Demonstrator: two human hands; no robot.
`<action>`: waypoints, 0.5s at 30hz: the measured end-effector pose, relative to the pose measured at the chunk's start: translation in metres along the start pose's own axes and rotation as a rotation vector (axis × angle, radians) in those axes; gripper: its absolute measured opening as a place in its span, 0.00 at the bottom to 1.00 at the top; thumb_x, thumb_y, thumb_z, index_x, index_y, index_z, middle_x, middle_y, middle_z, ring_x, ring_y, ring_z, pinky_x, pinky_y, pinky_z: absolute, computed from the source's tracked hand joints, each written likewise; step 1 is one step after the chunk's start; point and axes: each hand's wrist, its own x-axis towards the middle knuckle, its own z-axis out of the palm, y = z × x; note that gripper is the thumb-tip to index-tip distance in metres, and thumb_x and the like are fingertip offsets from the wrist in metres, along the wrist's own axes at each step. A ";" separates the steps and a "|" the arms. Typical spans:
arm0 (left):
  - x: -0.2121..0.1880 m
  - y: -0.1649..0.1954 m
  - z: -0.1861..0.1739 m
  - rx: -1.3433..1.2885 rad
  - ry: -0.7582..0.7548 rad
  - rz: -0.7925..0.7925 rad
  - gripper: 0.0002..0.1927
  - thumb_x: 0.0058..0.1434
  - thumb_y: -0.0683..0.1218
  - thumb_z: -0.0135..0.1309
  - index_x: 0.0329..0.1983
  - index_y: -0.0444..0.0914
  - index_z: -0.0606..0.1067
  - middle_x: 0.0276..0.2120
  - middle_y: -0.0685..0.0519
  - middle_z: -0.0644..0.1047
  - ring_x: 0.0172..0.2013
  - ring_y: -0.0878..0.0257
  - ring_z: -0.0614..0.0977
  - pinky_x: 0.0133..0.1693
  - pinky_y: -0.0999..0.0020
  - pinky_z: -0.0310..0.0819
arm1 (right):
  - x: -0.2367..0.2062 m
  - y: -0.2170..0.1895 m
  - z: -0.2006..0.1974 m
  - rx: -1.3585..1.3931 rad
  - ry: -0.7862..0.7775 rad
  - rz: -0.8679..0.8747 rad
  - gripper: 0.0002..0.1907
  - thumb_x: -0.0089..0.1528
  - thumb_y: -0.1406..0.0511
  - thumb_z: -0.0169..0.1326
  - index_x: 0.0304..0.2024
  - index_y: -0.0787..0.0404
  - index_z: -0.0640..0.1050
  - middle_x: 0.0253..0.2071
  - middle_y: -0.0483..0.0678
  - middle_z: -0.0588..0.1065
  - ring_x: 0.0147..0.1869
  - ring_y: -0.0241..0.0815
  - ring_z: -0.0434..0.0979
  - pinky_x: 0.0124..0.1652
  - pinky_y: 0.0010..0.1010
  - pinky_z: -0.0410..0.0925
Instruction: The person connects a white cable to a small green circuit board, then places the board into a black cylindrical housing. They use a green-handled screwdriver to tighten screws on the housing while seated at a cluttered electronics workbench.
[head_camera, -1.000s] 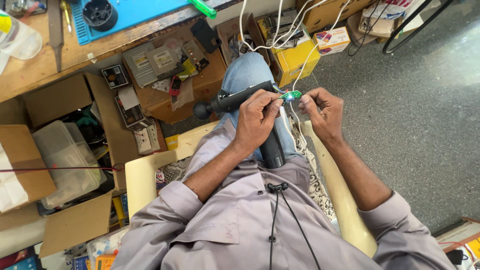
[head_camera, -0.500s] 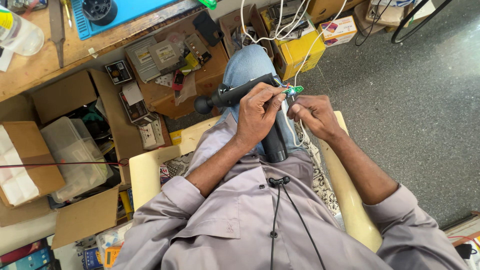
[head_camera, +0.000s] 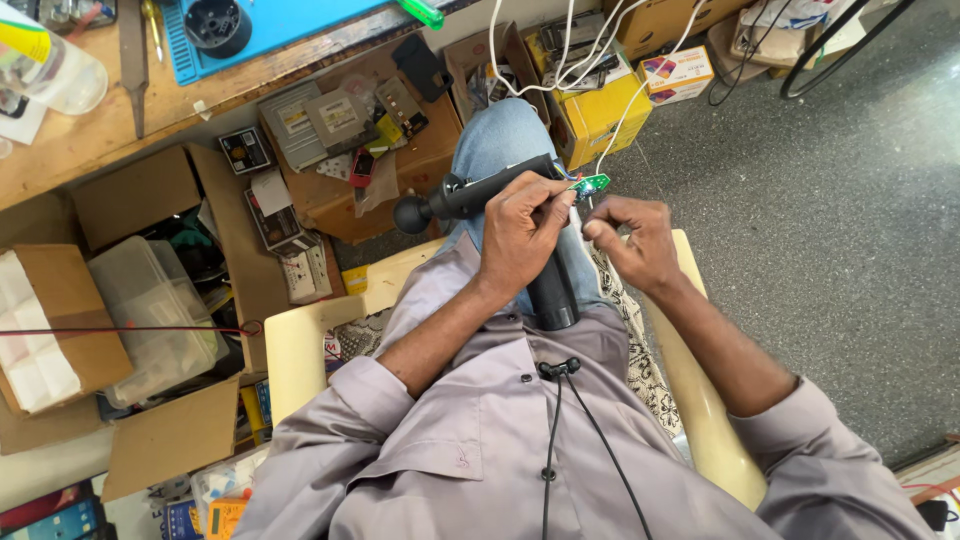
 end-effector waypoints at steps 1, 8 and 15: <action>0.000 -0.001 0.000 0.018 0.001 0.022 0.05 0.67 0.38 0.59 0.44 0.32 0.81 0.33 0.50 0.78 0.30 0.66 0.81 0.32 0.71 0.74 | -0.001 -0.006 0.005 -0.041 -0.004 0.063 0.14 0.65 0.61 0.60 0.32 0.66 0.77 0.24 0.46 0.74 0.26 0.33 0.71 0.27 0.26 0.64; 0.003 -0.001 0.001 0.075 0.002 0.090 0.07 0.66 0.39 0.59 0.47 0.34 0.80 0.37 0.48 0.79 0.35 0.59 0.83 0.36 0.68 0.77 | -0.005 -0.044 0.022 -0.336 0.102 0.223 0.10 0.65 0.66 0.60 0.45 0.68 0.81 0.25 0.54 0.77 0.22 0.42 0.76 0.27 0.34 0.68; 0.017 0.013 -0.017 0.246 -0.147 0.221 0.11 0.67 0.41 0.60 0.52 0.38 0.79 0.44 0.48 0.80 0.45 0.53 0.83 0.47 0.61 0.78 | -0.001 -0.052 0.003 -0.485 0.195 -0.059 0.12 0.69 0.68 0.56 0.53 0.68 0.79 0.44 0.60 0.80 0.44 0.55 0.83 0.43 0.40 0.75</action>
